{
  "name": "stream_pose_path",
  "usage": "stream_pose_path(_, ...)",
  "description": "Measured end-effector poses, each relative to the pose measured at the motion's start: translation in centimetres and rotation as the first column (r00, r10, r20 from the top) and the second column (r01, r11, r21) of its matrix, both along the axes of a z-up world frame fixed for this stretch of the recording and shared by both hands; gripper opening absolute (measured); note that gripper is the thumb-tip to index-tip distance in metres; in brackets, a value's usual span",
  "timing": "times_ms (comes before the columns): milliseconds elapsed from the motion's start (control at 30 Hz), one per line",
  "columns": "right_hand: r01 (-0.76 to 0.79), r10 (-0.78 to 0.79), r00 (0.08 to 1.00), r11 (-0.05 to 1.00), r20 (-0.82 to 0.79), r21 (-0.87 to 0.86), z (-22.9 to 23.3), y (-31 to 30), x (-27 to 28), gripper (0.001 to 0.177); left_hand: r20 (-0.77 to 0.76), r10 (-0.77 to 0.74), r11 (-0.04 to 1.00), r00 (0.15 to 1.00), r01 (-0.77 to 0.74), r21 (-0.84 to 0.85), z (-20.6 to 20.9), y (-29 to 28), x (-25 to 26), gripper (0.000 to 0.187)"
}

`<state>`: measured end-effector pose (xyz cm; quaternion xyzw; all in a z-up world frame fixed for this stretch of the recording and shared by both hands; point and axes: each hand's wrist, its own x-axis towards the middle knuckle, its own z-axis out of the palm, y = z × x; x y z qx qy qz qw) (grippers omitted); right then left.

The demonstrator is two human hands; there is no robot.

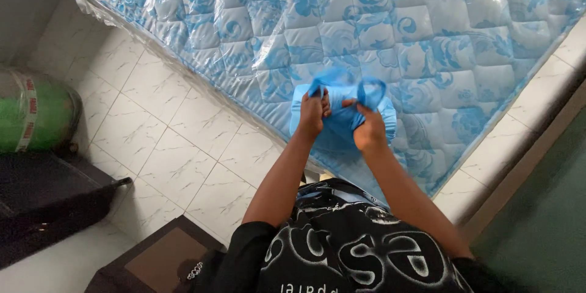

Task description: Wiping down furniture with a cloth and packing a tumbler into a plastic bag.

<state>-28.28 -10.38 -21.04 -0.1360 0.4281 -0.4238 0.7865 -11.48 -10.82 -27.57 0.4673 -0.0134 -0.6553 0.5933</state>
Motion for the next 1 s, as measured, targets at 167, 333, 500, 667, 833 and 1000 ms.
stream_pose_path(167,0.008,-0.010,1.000,0.936,-0.004,-0.351,-1.6,2.6,-0.1,0.023,0.089,-0.003,0.999,0.996,-0.001,0.042,-3.1,-0.1,-0.2,0.030)
stream_pose_path(333,-0.588,-0.130,0.727,0.389,-0.675,-0.709,6.6,0.8,1.1,0.013,0.651,-0.109,0.927,0.751,0.314,-0.207,-6.4,-0.3,-0.4,0.018)
stream_pose_path(500,-0.798,-0.438,0.586,-0.166,-0.682,-0.579,11.2,-2.7,1.2,0.016,0.805,-0.181,0.757,0.566,0.603,-0.254,-9.3,0.0,0.0,0.022)
stream_pose_path(667,-0.986,-0.503,0.166,-0.095,-0.848,-0.137,10.0,-5.2,1.9,0.011,0.978,-0.198,0.529,0.071,0.848,0.046,-14.2,2.7,-0.1,0.011)
stream_pose_path(833,-0.979,-0.232,-0.196,0.108,-0.953,0.175,8.6,-6.3,2.7,0.030,0.564,-0.458,0.700,0.687,0.670,-0.247,-1.5,2.7,-0.3,0.005)
stream_pose_path(1000,-0.937,-0.088,-0.283,0.236,-0.955,0.256,6.9,-6.4,3.2,0.043,0.623,-0.471,0.773,0.625,0.632,-0.050,0.4,3.0,-2.8,0.017)
